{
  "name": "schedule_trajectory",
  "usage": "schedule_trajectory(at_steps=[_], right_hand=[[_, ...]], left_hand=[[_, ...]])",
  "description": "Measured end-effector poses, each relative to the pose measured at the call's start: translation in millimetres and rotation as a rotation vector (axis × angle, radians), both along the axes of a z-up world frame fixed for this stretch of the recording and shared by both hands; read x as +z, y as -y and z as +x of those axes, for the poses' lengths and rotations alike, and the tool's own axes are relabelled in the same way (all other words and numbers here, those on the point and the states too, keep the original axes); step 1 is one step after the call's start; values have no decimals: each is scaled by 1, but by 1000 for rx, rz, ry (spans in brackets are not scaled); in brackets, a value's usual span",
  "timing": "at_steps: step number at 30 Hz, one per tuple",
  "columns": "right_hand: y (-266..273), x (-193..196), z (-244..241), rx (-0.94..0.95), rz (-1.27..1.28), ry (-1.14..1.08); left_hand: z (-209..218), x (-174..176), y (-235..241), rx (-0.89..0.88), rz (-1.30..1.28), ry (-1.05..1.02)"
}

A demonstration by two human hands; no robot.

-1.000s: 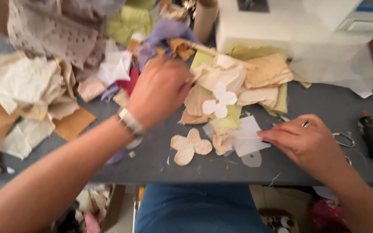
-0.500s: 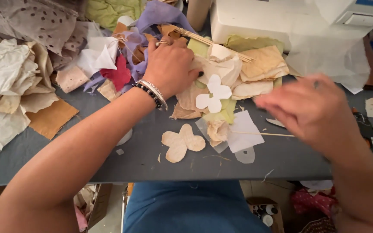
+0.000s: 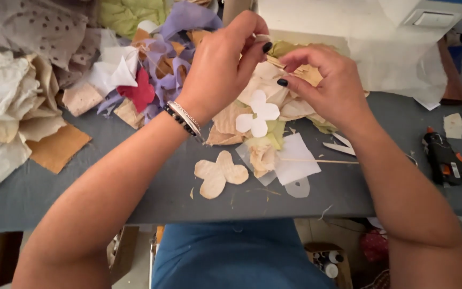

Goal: Cutting intricate flower shapes from fabric scraps using scissors at a crafting table.

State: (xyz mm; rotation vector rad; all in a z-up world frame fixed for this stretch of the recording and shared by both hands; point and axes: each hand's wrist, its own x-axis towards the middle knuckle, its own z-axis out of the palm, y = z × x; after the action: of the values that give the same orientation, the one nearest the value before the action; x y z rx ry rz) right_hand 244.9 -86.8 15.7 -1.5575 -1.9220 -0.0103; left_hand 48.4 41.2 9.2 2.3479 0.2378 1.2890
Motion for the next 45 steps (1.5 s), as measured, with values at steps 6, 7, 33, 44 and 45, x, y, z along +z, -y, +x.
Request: schedule_trajectory(at_steps=[6,7,33,44,45], right_hand=[[-1,-5,-10,-131,-153,-26],[-1,-8,-8,-132,-144,-26],[-1,-10,41,-174,460,-337],[-14,-28,21,-119,-39,-542],[-17,-34,21,-125,-95,-415]], left_hand=[[-12,-9,-20,238,88,-193],[-13,-12,-20,238,96,-192],[-47,23,5,68,-187,193],[-92,59,-11,169,19,97],[-102,60,-12,231,30,6]])
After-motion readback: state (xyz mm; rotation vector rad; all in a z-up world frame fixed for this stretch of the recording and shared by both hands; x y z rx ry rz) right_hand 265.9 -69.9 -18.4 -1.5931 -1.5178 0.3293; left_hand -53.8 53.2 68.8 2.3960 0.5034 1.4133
